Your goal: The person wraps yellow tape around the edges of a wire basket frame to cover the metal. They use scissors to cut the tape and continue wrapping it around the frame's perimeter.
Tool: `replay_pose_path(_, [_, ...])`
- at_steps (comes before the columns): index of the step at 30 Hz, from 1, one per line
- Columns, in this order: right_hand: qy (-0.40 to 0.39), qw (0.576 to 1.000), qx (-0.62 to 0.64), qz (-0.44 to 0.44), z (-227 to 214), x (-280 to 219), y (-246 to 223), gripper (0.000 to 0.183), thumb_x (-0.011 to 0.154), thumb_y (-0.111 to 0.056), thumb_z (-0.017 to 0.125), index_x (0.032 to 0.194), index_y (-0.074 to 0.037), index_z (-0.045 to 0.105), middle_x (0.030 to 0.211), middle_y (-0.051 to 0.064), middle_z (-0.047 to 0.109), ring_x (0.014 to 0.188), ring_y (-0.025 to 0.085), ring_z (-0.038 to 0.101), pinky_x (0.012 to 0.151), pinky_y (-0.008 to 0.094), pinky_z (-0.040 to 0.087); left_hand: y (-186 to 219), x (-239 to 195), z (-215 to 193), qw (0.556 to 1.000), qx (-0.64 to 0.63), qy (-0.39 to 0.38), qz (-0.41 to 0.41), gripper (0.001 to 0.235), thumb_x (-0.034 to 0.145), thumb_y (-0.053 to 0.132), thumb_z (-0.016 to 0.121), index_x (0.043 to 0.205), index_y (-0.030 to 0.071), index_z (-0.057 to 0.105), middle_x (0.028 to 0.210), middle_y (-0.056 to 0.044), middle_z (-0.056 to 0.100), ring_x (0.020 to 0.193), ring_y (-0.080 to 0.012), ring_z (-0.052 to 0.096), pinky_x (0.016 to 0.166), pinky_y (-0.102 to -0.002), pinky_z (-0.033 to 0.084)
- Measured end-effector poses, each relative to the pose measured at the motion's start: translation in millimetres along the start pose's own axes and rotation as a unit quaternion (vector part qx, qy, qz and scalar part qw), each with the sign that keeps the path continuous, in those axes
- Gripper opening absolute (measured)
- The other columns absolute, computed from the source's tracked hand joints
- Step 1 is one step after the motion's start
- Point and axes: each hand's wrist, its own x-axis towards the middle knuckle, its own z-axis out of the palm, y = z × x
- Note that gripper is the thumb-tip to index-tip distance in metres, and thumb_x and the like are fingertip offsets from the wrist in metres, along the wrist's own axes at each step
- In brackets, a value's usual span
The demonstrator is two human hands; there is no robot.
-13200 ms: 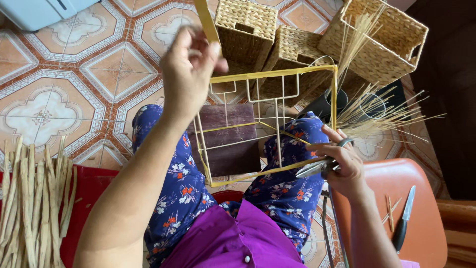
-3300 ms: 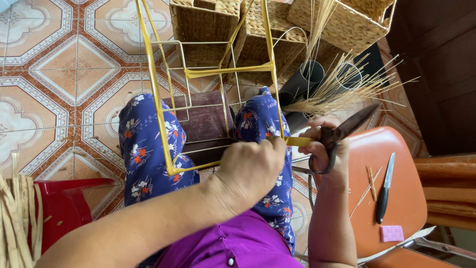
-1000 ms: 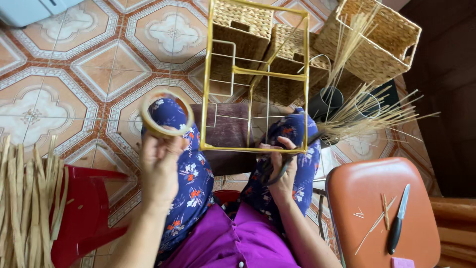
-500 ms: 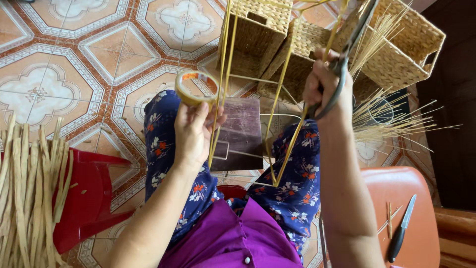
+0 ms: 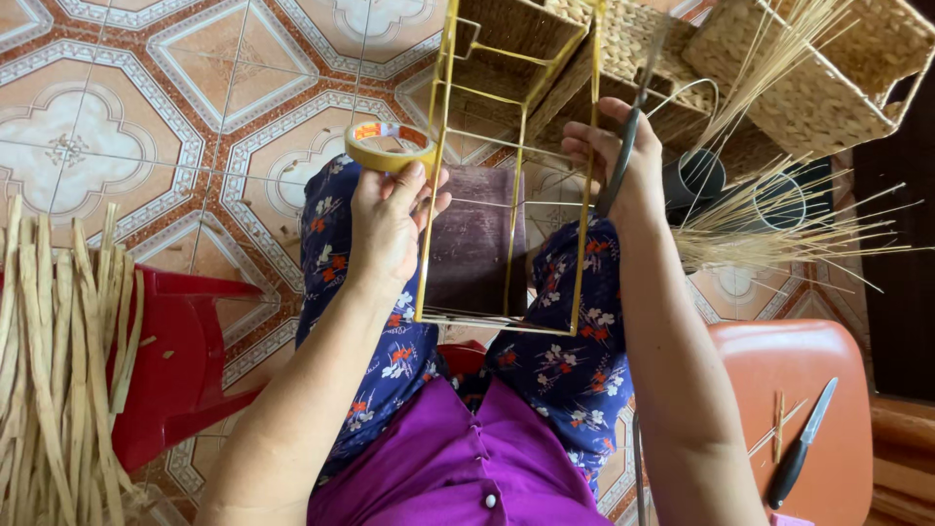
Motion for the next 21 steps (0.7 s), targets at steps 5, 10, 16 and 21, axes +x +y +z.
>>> replay_pose_path(5, [-0.001, 0.998, -0.047, -0.033, -16.6, -12.3, 20.2, 0.05, 0.099, 0.002, 0.064, 0.145, -0.004, 0.045, 0.12, 0.017, 0.071, 0.102, 0.019, 0.072, 0.084, 0.031, 0.061, 5.4, -21.9, -7.3, 0.991, 0.124, -0.007, 0.038, 0.024, 0.101, 0.012, 0.065, 0.122, 0.002, 0.058, 0.111, -0.007, 0.07, 0.103, -0.0149, 0.071, 0.091, -0.03, 0.061])
replay_pose_path(10, [-0.025, 0.997, -0.049, -0.051, -13.7, -12.9, 23.2, 0.05, 0.1, 0.001, 0.066, 0.145, -0.006, 0.044, 0.123, 0.014, 0.071, 0.105, 0.017, 0.069, 0.083, 0.028, 0.058, 23.7, -57.8, -16.8, 0.984, 0.163, -0.039, 0.057, 0.027, 0.1, 0.01, 0.065, 0.125, 0.002, 0.06, 0.106, -0.004, 0.068, 0.095, -0.0116, 0.068, 0.084, -0.027, 0.059])
replay_pose_path(16, [0.049, 0.974, -0.137, -0.171, -1.9, -41.9, -13.4, 0.026, 0.11, 0.001, 0.066, 0.132, -0.001, 0.053, 0.121, 0.017, 0.072, 0.104, 0.021, 0.07, 0.088, 0.032, 0.06, 65.7, -110.5, -46.8, 0.969, 0.221, -0.092, 0.062, 0.027, 0.102, 0.01, 0.067, 0.127, 0.001, 0.062, 0.104, -0.004, 0.065, 0.09, -0.0096, 0.063, 0.083, -0.026, 0.056])
replay_pose_path(21, [-0.002, 0.991, -0.005, -0.136, -5.3, -156.1, -36.0, 0.03, 0.107, -0.014, 0.071, 0.128, -0.004, 0.053, 0.122, 0.024, 0.072, 0.108, 0.031, 0.072, 0.094, 0.04, 0.059, 100.1, -150.9, -53.1, 0.909, 0.329, -0.256, 0.022, 0.029, 0.09, 0.013, 0.067, 0.118, 0.004, 0.068, 0.1, -0.002, 0.076, 0.077, -0.0081, 0.071, 0.069, -0.024, 0.064])
